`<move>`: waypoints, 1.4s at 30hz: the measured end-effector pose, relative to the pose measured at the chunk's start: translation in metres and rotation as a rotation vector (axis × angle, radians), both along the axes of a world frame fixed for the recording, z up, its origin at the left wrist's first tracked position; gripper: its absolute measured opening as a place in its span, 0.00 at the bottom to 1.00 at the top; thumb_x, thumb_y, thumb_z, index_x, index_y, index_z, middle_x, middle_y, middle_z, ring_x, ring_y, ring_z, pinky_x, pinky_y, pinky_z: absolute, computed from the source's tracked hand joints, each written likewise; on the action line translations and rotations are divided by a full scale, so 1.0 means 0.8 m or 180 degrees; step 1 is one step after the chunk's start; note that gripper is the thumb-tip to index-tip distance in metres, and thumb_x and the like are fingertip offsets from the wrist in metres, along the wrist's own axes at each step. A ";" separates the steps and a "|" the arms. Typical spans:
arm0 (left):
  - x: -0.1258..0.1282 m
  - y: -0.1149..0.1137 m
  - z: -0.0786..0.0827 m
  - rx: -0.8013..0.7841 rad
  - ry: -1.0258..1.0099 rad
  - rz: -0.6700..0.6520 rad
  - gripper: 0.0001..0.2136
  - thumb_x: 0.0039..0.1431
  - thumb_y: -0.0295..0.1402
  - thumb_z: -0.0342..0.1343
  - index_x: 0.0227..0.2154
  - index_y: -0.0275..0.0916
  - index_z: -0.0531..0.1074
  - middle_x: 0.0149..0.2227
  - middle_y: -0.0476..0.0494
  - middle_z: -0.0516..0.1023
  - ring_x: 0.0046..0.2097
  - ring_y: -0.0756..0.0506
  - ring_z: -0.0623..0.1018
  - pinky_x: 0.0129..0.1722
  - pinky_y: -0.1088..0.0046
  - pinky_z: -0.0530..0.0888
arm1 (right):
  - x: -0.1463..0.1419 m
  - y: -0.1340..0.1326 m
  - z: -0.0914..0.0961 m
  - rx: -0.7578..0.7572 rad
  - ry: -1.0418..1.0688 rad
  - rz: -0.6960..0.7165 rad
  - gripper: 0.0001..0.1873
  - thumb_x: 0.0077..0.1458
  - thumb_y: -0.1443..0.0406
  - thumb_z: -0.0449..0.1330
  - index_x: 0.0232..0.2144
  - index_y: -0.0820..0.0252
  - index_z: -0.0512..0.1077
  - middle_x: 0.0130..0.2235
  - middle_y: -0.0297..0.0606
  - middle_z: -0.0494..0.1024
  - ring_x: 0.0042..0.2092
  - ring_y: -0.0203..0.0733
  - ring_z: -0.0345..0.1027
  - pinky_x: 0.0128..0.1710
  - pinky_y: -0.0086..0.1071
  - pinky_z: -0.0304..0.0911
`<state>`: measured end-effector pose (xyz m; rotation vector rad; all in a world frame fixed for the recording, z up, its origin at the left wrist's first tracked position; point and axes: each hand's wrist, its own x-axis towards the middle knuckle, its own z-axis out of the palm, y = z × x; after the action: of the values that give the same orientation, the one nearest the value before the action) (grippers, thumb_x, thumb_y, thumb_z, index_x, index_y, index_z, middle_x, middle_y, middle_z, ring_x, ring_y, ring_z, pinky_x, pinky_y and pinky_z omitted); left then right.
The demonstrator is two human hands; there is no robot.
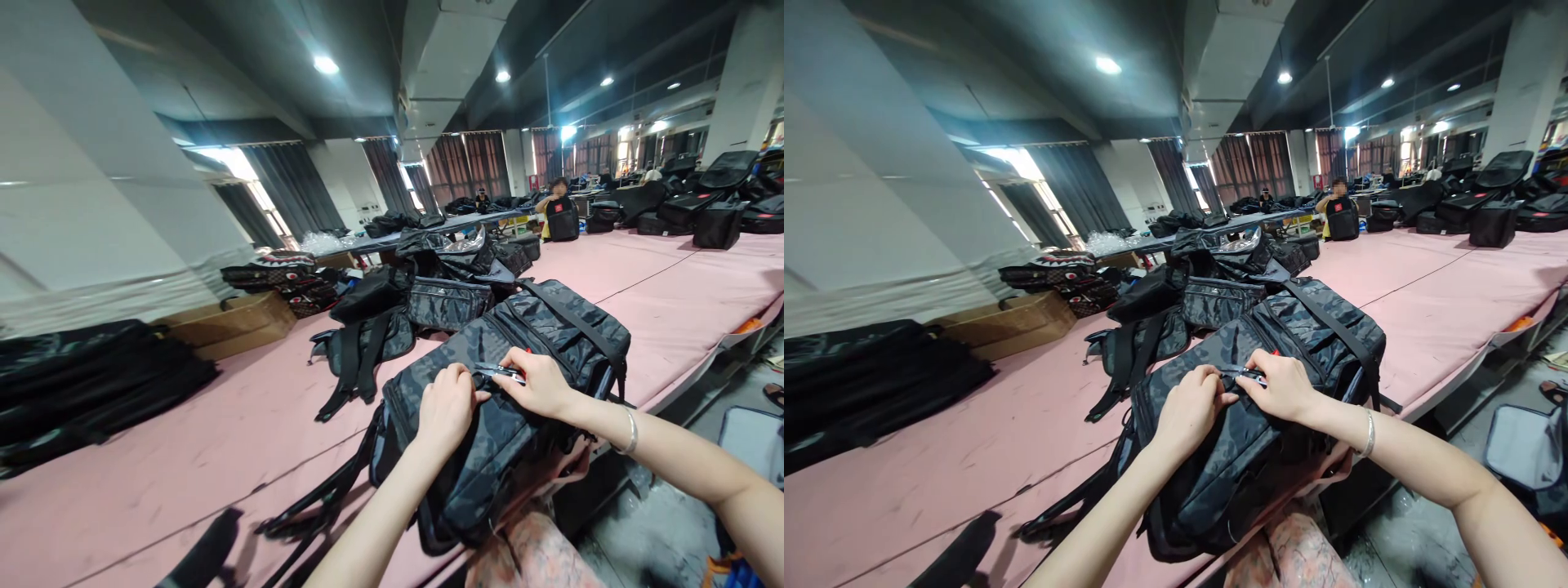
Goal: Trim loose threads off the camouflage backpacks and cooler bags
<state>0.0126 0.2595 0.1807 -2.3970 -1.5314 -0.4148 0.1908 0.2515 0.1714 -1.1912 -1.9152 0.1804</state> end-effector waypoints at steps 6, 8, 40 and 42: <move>-0.014 0.007 -0.010 0.0124 -0.0154 -0.0197 0.08 0.56 0.24 0.44 0.34 0.35 0.67 0.42 0.36 0.71 0.42 0.42 0.73 0.39 0.65 0.70 | 0.001 0.001 -0.003 0.0041 -0.0119 -0.0063 0.11 0.53 0.56 0.56 0.33 0.58 0.69 0.24 0.32 0.73 0.26 0.35 0.66 0.27 0.26 0.52; -0.025 0.009 -0.014 0.0293 -0.0392 -0.0264 0.08 0.56 0.25 0.42 0.34 0.36 0.66 0.40 0.38 0.71 0.41 0.44 0.73 0.39 0.67 0.71 | 0.000 0.001 -0.004 0.0070 -0.0188 -0.0081 0.11 0.53 0.57 0.56 0.33 0.58 0.69 0.23 0.31 0.72 0.25 0.35 0.65 0.26 0.26 0.51; -0.031 0.003 -0.011 0.0316 -0.1078 -0.0503 0.07 0.58 0.33 0.41 0.28 0.40 0.62 0.29 0.45 0.70 0.33 0.46 0.72 0.33 0.69 0.70 | -0.026 0.002 0.005 0.0344 -0.1394 0.0149 0.08 0.55 0.60 0.54 0.31 0.59 0.67 0.31 0.40 0.76 0.31 0.40 0.69 0.27 0.28 0.51; -0.033 0.004 -0.011 0.0323 -0.1180 -0.0479 0.07 0.57 0.33 0.42 0.28 0.40 0.62 0.29 0.45 0.71 0.33 0.46 0.72 0.33 0.69 0.70 | -0.025 0.004 0.006 0.0333 -0.1344 0.0178 0.08 0.55 0.61 0.54 0.30 0.59 0.68 0.30 0.38 0.76 0.31 0.39 0.68 0.27 0.28 0.51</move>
<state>-0.0140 0.2626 0.1716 -2.4620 -1.4262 -0.9923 0.1708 0.2545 0.1760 -1.1726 -2.2919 -0.1539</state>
